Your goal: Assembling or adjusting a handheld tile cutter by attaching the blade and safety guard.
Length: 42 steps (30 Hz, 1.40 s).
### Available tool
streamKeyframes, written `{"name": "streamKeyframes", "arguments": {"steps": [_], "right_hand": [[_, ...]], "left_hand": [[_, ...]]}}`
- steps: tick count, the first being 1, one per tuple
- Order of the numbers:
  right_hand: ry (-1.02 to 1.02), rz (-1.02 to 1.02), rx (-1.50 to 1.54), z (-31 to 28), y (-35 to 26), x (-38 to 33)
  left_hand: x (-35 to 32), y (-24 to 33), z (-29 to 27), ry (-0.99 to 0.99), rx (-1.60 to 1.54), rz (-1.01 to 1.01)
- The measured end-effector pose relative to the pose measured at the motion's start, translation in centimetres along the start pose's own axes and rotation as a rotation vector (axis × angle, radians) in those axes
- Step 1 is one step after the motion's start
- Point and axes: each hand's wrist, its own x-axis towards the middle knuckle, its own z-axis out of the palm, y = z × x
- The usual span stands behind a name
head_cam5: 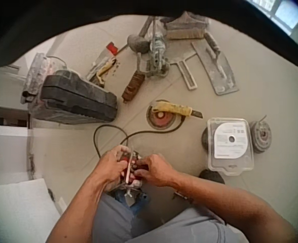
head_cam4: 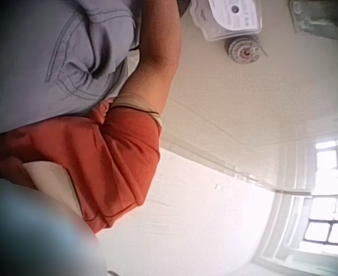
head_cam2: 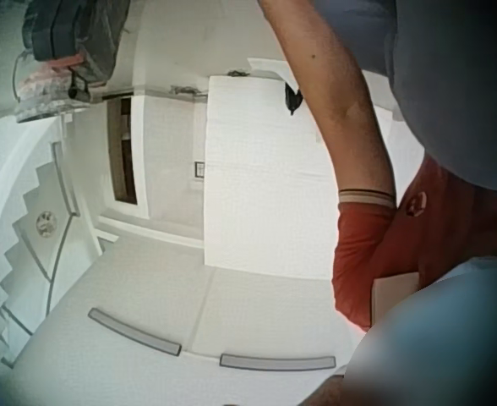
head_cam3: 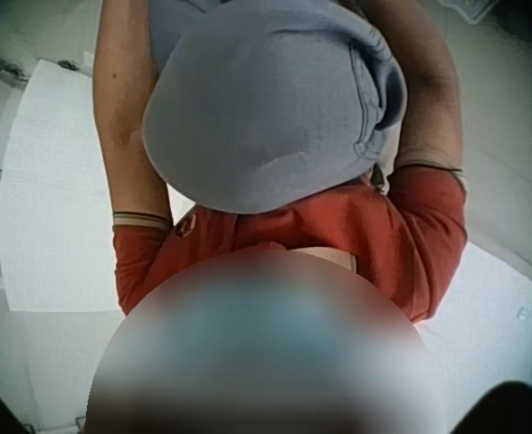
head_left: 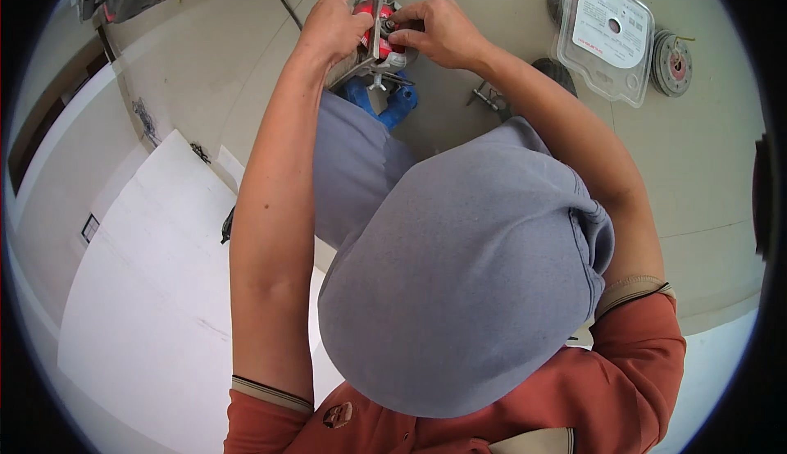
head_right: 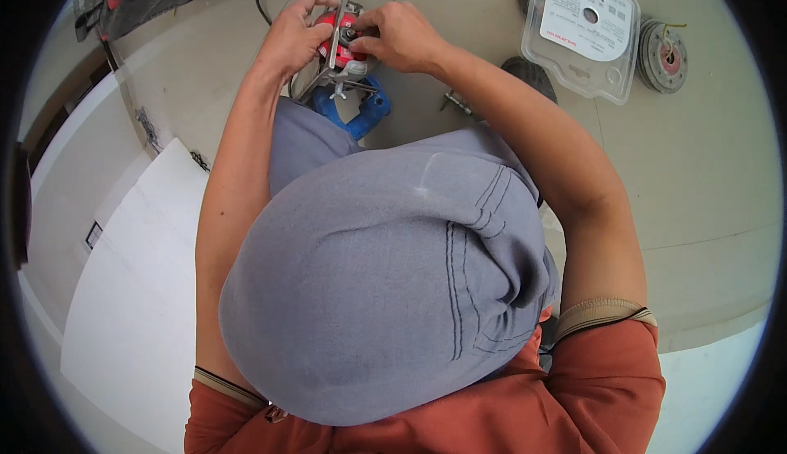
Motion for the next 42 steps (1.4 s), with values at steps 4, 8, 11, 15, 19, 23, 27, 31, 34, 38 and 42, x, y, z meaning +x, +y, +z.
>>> {"name": "streamKeyframes", "arguments": {"steps": [4, 8, 11, 15, 19, 23, 27, 31, 34, 38, 42], "right_hand": [[0.012, 0.023, -0.006, 0.5, 0.1, 0.0], [-0.004, 0.033, 0.035, -0.1, -0.2, 0.4], [-0.041, 0.059, -0.008, -0.6, -0.1, 0.5], [-0.022, 0.081, 0.051, -0.3, -0.7, 0.3], [-0.012, 0.12, 0.06, -0.6, -1.1, 0.5], [-0.053, 0.08, -0.042, -1.0, -1.0, 1.0], [-0.069, -0.035, -0.095, -1.4, -0.8, 1.5], [-0.224, 0.067, -0.176, -2.4, -1.5, 2.4], [-0.276, 0.019, -0.263, -2.3, -1.6, 3.0], [-0.351, 0.049, -0.277, -2.5, -2.1, 3.8], [-0.36, 0.008, -0.305, -2.0, -1.3, 4.5]], "left_hand": [[-0.1, 2.2, -1.0, -0.171, 0.081, 0.043], [-0.3, 2.9, -1.1, -0.165, 0.256, 0.096], [-0.8, 3.6, -0.6, -0.145, 0.386, 0.141], [-0.9, 3.0, -0.3, -0.01, 0.447, 0.224], [-0.3, 2.7, -1.0, -0.116, 0.212, 0.043], [-0.9, 1.4, -0.6, -0.08, -0.003, 0.067], [-1.0, 0.6, -0.4, 0.104, 0.116, 0.047], [-1.4, 1.3, -0.4, 0.141, 0.16, 0.069], [-1.4, 2.1, -0.4, 0.142, 0.274, 0.078], [-1.5, 2.3, -0.5, 0.146, 0.354, 0.072], [-1.3, 2.1, -0.3, 0.156, 0.298, 0.097]]}}
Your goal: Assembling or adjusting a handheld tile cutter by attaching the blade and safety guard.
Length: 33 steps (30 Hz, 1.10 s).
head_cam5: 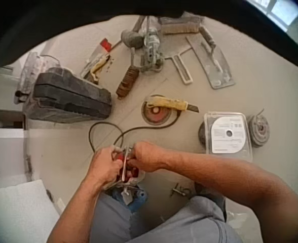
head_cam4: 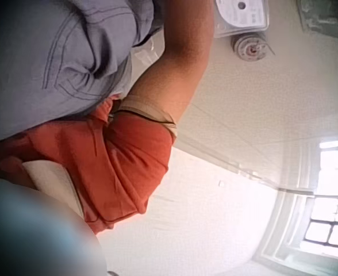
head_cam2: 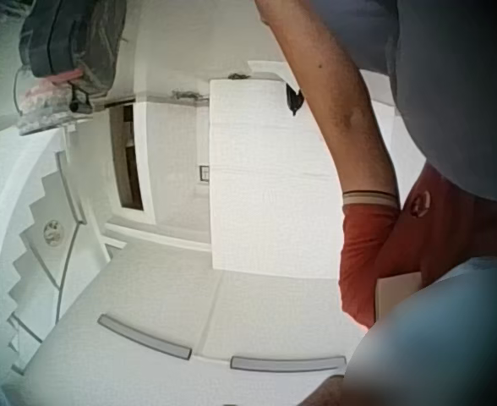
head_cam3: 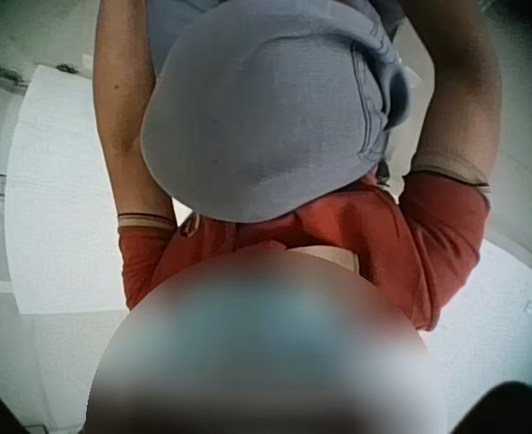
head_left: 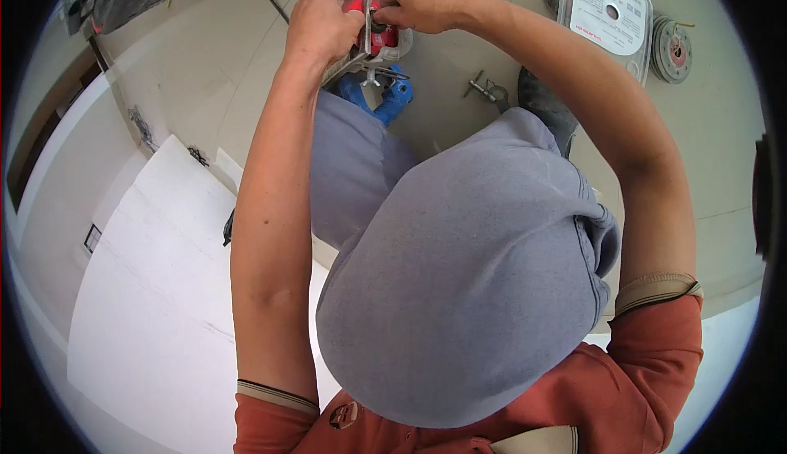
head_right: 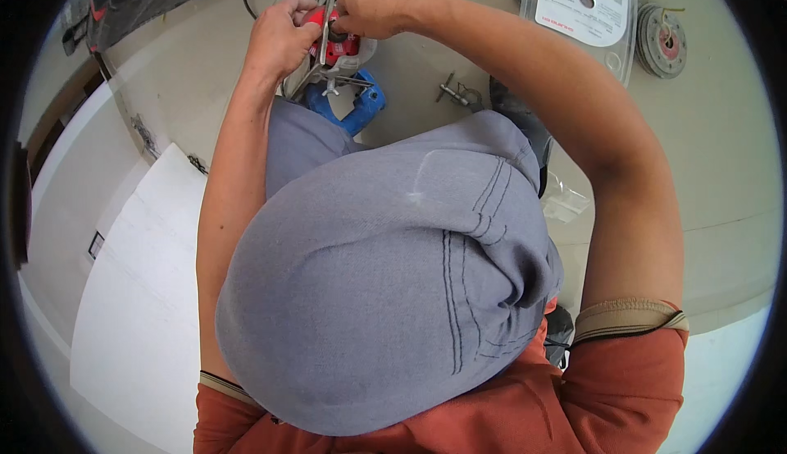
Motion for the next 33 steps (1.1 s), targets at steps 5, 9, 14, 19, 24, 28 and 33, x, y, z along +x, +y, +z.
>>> {"name": "streamKeyframes", "arguments": {"steps": [5, 9, 14, 19, 24, 28, 33], "right_hand": [[0.052, -0.061, -0.07, 0.0, 0.1, 0.1], [-0.111, 0.03, 0.047, -1.1, -0.3, 1.0], [-0.139, -0.149, -0.269, -0.9, -1.0, -0.7], [0.056, -0.305, -0.177, 1.5, 0.2, -2.3], [0.143, -0.235, -0.133, 2.1, -0.7, -2.6], [0.194, -0.053, -0.075, 3.0, -1.4, -2.0], [0.223, 0.049, -0.11, 3.2, -2.2, -1.7]], "left_hand": [[0.0, -0.7, 0.4, -0.01, -0.101, -0.026], [0.9, -2.6, 1.9, -0.005, -0.348, -0.101], [1.3, -2.6, 2.2, -0.05, -0.372, -0.117], [0.6, -2.3, 1.7, -0.081, -0.351, -0.025], [1.0, -1.9, 1.0, -0.205, -0.507, -0.106], [1.4, -2.4, 1.4, -0.215, -0.365, -0.088], [1.5, -2.4, 1.2, -0.196, -0.372, -0.066]]}}
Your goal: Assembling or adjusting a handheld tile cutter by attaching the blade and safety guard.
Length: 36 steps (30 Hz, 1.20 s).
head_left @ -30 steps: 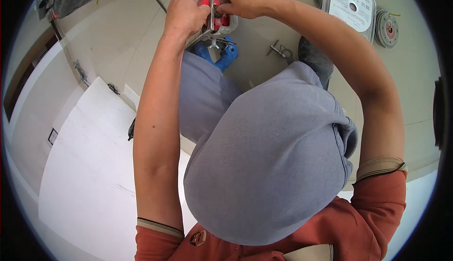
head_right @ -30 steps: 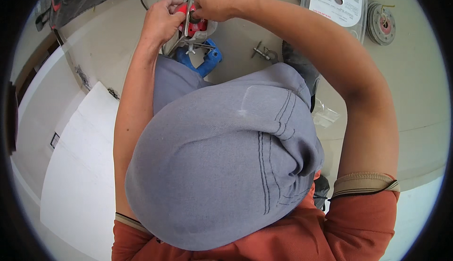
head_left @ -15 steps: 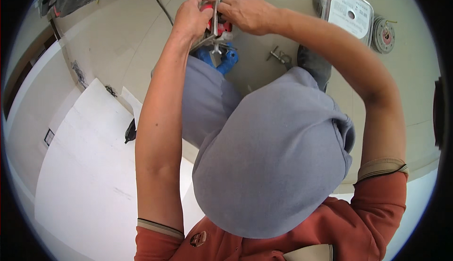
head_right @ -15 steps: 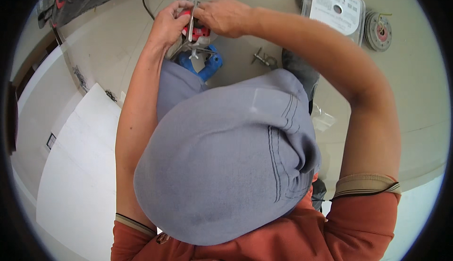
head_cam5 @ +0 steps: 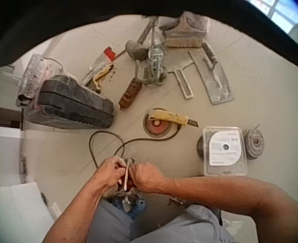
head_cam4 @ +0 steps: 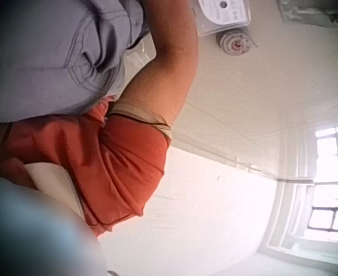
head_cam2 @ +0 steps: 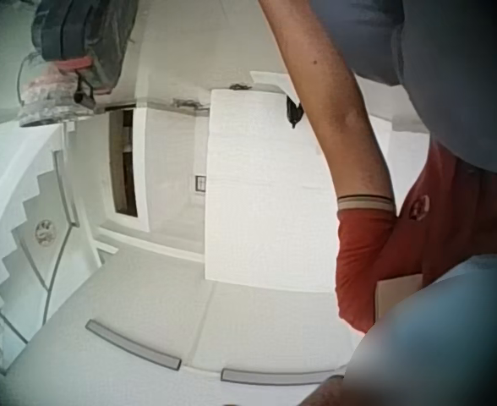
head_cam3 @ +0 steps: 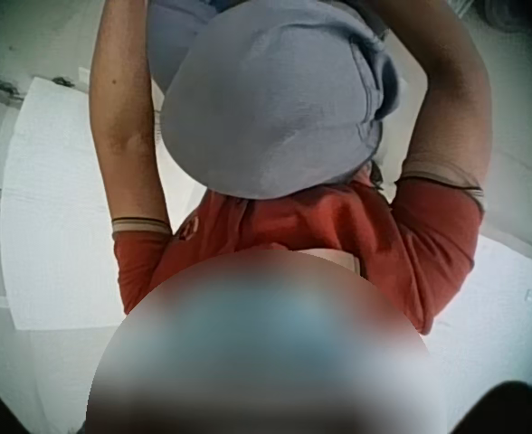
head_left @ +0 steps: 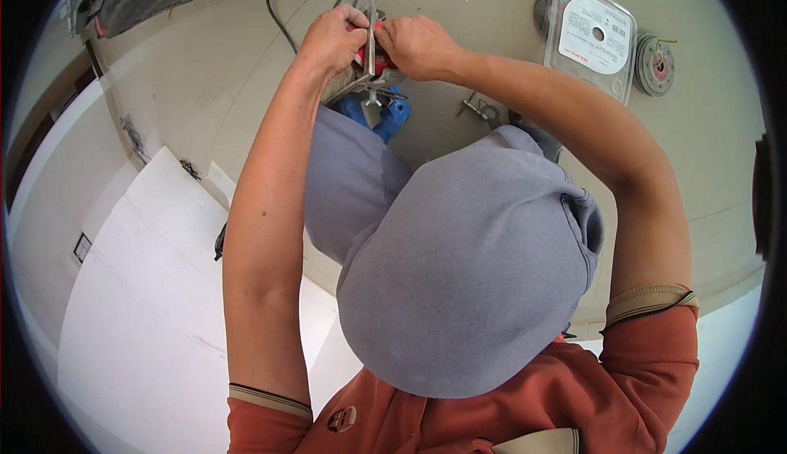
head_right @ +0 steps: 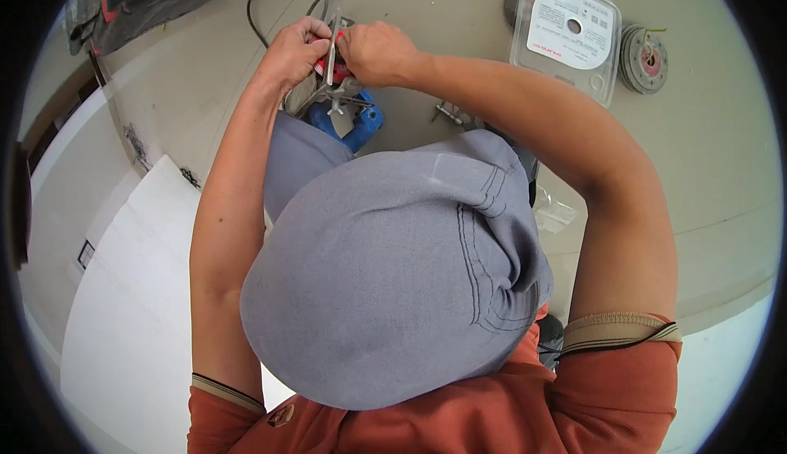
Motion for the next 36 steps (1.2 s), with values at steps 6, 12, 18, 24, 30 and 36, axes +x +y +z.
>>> {"name": "streamKeyframes", "arguments": {"steps": [6, 12, 18, 24, 30, 36], "right_hand": [[-0.043, -0.462, -0.05, -1.5, 2.5, -0.1], [-0.203, 0.532, 0.36, -0.6, -1.7, 0.3], [-0.158, -0.237, -0.171, -2.4, 1.4, -0.1], [-0.361, 0.26, 0.244, -1.7, 0.5, 1.2], [-0.142, -0.215, -0.021, -2.1, 1.8, 0.3], [-0.361, 0.289, 0.205, -2.0, 0.8, 1.1]], "left_hand": [[-0.1, -0.9, 0.8, -0.041, -0.043, -0.008], [0.0, -0.3, 0.5, 0.027, 0.067, 0.027], [0.3, -0.9, 0.6, 0.024, 0.083, 0.008], [0.2, 0.0, 0.3, 0.049, 0.083, -0.016], [0.4, -0.3, 0.1, 0.04, 0.033, -0.025], [0.5, 0.3, 0.5, -0.004, 0.009, -0.045]]}}
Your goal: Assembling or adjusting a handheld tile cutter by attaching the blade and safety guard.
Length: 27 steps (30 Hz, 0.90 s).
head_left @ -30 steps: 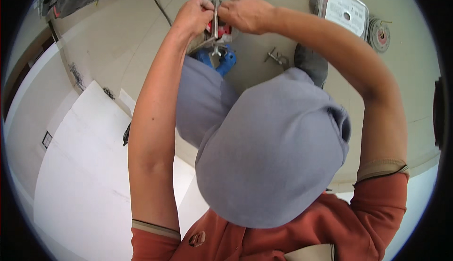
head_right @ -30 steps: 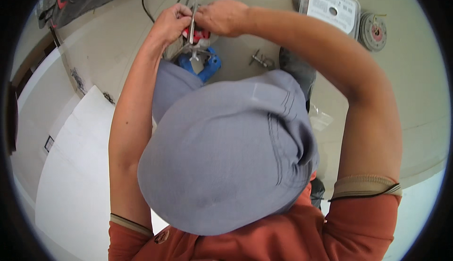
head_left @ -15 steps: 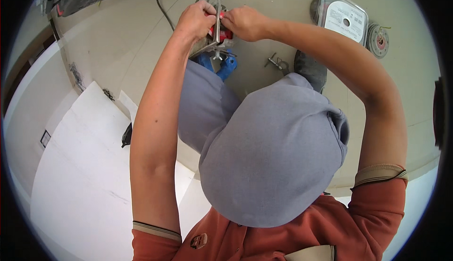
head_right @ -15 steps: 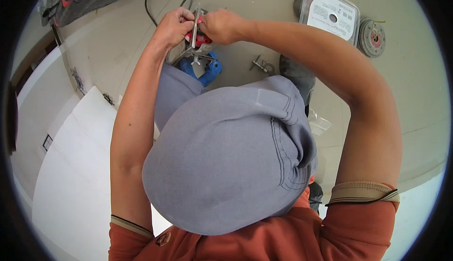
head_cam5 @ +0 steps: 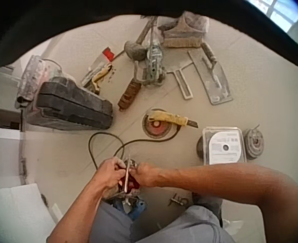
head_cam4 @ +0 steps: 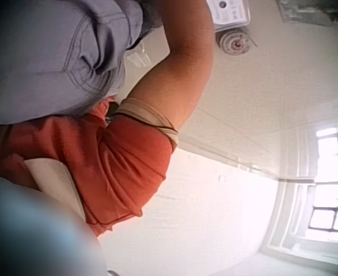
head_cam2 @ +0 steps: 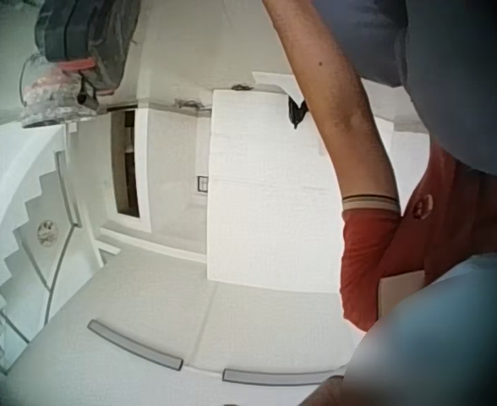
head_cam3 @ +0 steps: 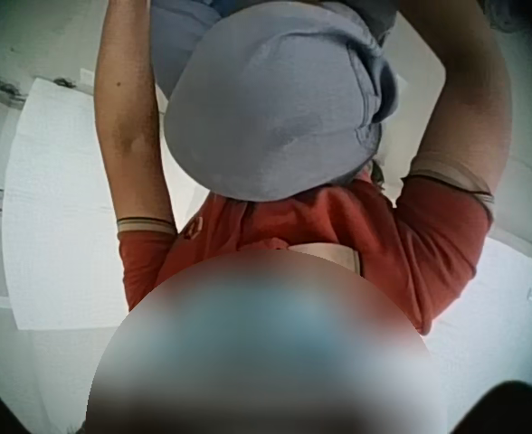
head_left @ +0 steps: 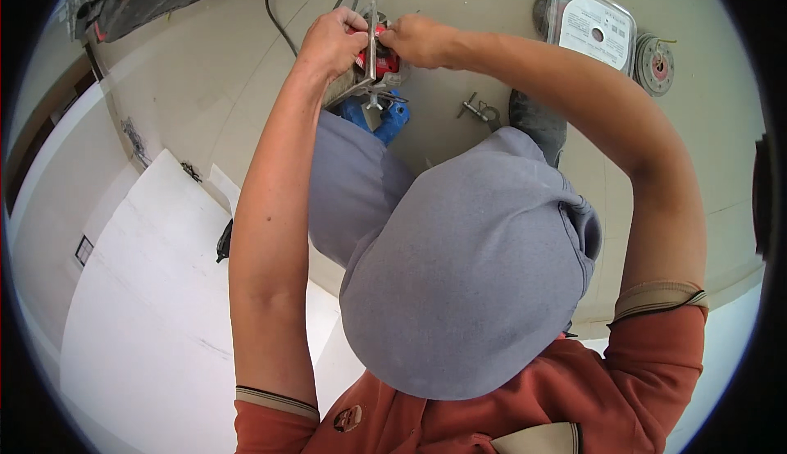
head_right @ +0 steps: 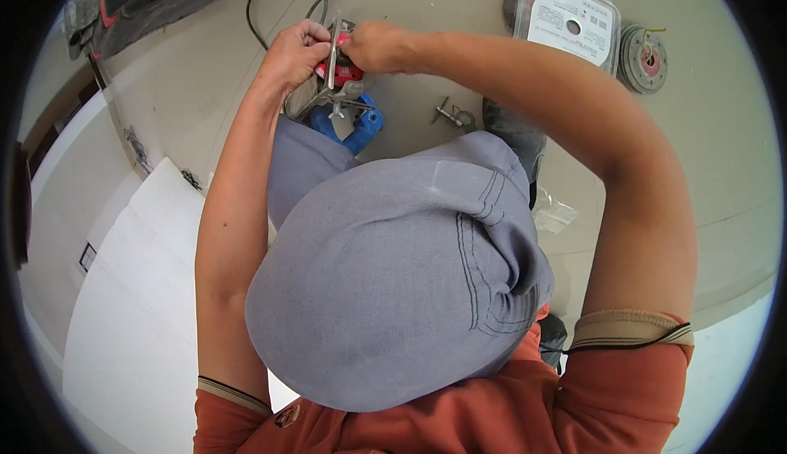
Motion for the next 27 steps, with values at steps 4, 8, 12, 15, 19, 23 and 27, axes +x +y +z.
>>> {"name": "streamKeyframes", "arguments": {"steps": [4, 8, 12, 15, 19, 23, 27], "right_hand": [[0.236, -0.456, -0.307, 0.0, 0.2, -1.4], [0.14, -0.183, -0.164, 1.0, 0.1, 1.4], [0.02, -0.051, -0.006, 0.2, -0.2, -1.6], [0.22, -0.484, -0.278, -0.1, 1.2, -1.3], [0.052, -0.331, -0.198, 0.7, 1.7, 0.9], [0.067, -0.287, -0.227, 0.4, 0.5, -0.4], [0.181, -0.37, -0.237, 0.6, 0.9, -0.3]], "left_hand": [[0.2, -1.0, -0.4, 0.01, -0.061, 0.022], [0.5, -1.9, 0.0, -0.012, -0.047, 0.018], [0.3, -1.4, -0.3, 0.014, -0.129, 0.009], [0.2, -0.9, -0.4, 0.031, -0.084, 0.016], [0.4, -0.5, -0.2, 0.02, 0.009, -0.013], [0.3, -1.3, -0.6, 0.037, -0.018, -0.015], [0.4, -0.7, -0.4, 0.029, -0.012, -0.031]]}}
